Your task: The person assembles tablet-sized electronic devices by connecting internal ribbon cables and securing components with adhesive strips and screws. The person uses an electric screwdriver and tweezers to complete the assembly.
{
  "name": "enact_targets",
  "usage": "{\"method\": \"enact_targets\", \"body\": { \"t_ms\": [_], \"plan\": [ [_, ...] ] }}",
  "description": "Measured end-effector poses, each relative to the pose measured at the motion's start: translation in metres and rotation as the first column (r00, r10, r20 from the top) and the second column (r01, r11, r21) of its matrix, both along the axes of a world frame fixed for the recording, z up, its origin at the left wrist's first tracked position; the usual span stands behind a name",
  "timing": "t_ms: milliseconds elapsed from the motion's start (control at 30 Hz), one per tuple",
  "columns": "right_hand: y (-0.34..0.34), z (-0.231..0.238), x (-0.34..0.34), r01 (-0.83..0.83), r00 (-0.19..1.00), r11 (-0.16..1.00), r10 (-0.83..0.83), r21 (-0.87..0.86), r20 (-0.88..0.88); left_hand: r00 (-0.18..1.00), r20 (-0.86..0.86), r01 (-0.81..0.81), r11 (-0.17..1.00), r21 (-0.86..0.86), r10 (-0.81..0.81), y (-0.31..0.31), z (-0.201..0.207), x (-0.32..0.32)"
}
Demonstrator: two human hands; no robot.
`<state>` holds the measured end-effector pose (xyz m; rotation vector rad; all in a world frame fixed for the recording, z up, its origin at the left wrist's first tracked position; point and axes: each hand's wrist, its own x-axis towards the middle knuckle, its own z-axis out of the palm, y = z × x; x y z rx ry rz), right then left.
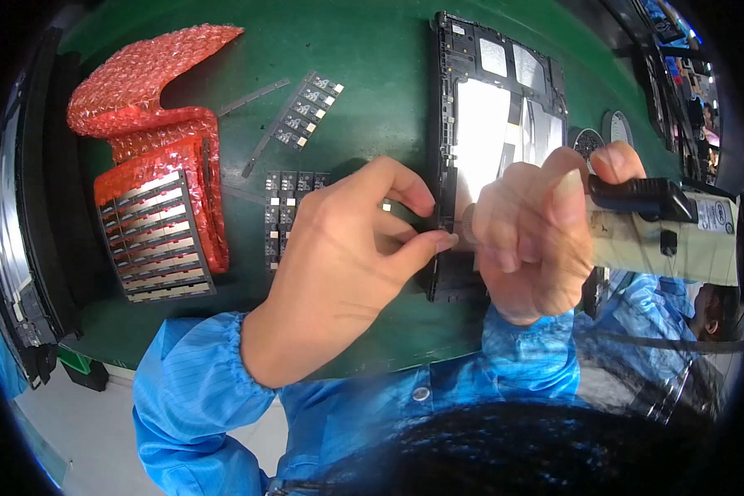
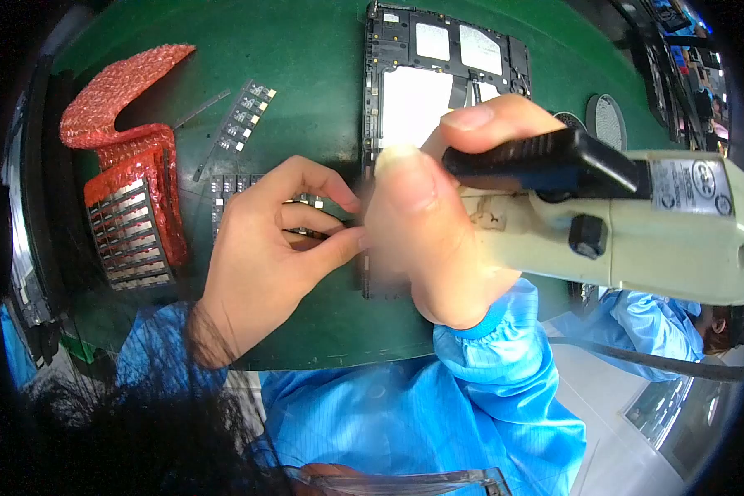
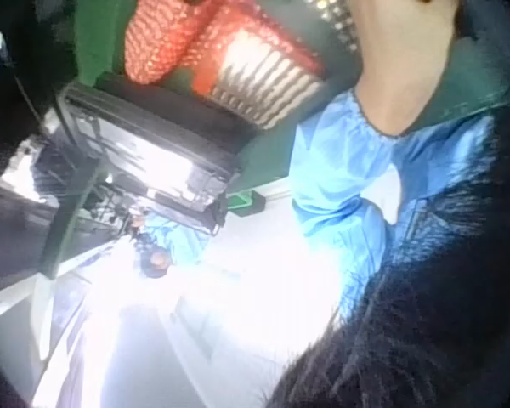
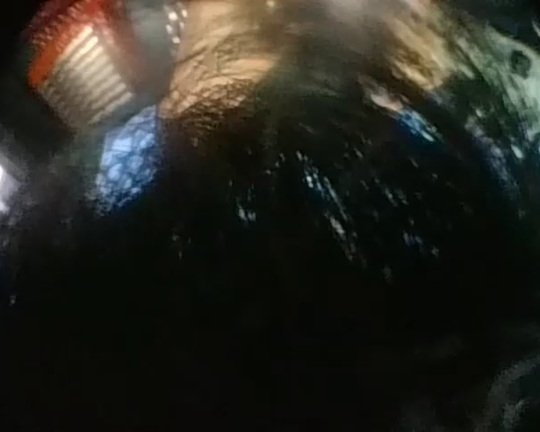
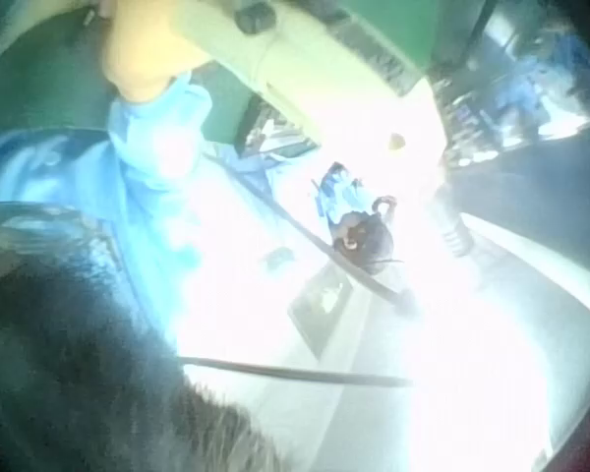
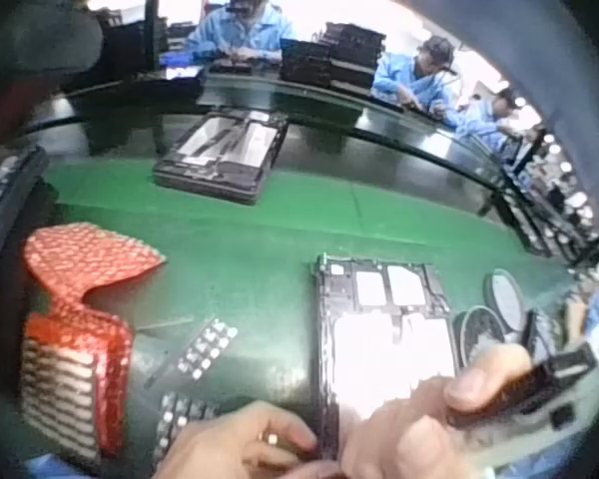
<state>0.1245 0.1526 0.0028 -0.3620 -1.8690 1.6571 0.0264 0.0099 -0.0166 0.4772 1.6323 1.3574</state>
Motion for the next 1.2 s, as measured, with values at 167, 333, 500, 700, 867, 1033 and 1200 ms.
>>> {"method": "enact_targets", "body": {
  "t_ms": [167,333,500,700,867,1033,1200],
  "plan": [
    [0.001,0.001,0.0,-0.016,1.0,1.0,0.016,-0.006,0.01,1.0,-0.008,-0.008,1.0,0.02,0.008,0.0,0.0,0.001],
    [-0.002,0.004,0.0,0.082,0.996,0.991,-0.084,-0.11,-0.017,0.991,-0.117,-0.047,0.986,0.157,0.066,-0.002,-0.006,0.009],
    [0.006,0.006,-0.005,-0.214,0.944,0.925,0.113,-0.315,-0.31,0.981,-0.191,0.002,0.987,0.16,0.029,-0.003,-0.002,0.009],
    [0.006,0.017,0.002,-0.299,0.911,0.884,0.153,-0.359,-0.383,0.914,-0.4,0.037,0.967,0.254,0.07,0.0,-0.007,0.012],
    [0.006,0.017,0.003,-0.286,0.918,0.896,0.155,-0.34,-0.365,0.879,-0.461,0.03,0.951,0.309,0.123,0.001,-0.008,0.015],
    [0.008,0.017,0.005,-0.295,0.923,0.919,0.203,-0.261,-0.328,0.872,-0.471,0.019,0.951,0.309,0.136,0.002,-0.005,0.015],
    [0.003,0.015,0.006,-0.31,0.909,0.922,0.217,-0.23,-0.355,0.843,-0.522,0.048,0.949,0.313,0.129,0.0,-0.006,0.013]
  ]
}}
